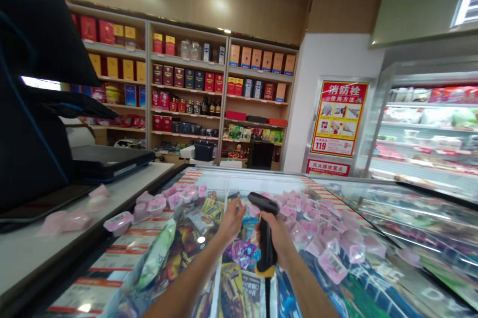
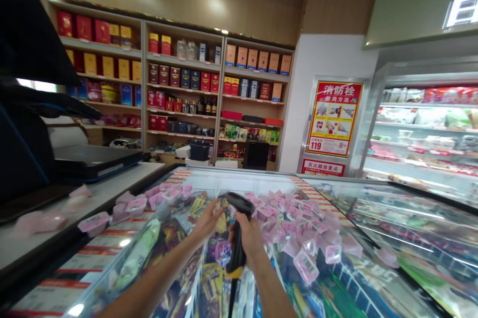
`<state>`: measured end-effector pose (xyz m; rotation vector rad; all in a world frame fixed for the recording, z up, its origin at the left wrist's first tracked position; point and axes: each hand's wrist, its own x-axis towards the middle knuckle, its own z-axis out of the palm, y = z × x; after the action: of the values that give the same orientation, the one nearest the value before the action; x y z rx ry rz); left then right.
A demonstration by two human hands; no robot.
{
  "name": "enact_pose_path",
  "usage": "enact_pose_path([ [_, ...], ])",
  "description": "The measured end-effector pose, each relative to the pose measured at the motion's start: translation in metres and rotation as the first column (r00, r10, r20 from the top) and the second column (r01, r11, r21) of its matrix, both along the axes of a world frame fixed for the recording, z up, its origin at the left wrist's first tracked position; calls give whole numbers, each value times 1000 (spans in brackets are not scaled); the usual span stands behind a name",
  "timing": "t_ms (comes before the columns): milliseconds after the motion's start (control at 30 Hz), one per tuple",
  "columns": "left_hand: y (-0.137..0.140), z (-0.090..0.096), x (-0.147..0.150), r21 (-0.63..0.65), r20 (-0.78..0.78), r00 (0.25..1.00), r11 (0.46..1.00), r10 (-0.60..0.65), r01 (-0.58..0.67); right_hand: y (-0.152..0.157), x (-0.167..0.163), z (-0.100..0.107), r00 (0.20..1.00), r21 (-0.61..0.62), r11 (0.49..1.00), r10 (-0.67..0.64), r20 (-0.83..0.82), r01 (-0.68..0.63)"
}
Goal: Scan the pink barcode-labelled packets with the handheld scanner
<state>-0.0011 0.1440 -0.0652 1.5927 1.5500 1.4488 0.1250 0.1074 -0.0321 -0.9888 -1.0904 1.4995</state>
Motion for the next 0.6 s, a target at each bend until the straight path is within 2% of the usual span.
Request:
enact_pose_path([
  [100, -38, 4, -18, -111, 142, 986, 989, -86, 102, 7, -32, -4, 997, 100, 994, -46, 57, 41],
  [233, -76, 14, -22, -120, 299, 951, 985, -81, 122, 6, -76, -6, 984, 256, 966, -73, 160, 30],
  [267, -82, 17, -24, -108, 329, 942, 989, -62, 102, 4, -84, -7, 983, 272, 962, -38, 179, -12],
  [333, -90, 23, -33, -84, 380, 925, 995, -19, 55, 3, -94, -6, 965, 238, 948, 161, 208, -209],
  [400, -96, 27, -49, -69, 420, 907, 998, 15, 15, 8, -99, -5, 879, 158, 878, 407, 250, -451],
  [433, -99, 29, -59, -65, 438, 899, 998, 31, -3, 14, -101, -4, 834, 136, 842, 471, 287, -522],
  [467, -102, 30, -69, -62, 455, 889, 998, 48, -22, 24, -104, -2, 810, 146, 824, 479, 338, -548],
  [533, -107, 31, -90, -56, 486, 870, 996, 82, -63, 50, -117, 3, 814, 265, 821, 351, 463, -505],
  [600, -111, 31, -109, -46, 516, 848, 992, 125, -118, 81, -140, 9, 791, 432, 783, 121, 599, -447],
])
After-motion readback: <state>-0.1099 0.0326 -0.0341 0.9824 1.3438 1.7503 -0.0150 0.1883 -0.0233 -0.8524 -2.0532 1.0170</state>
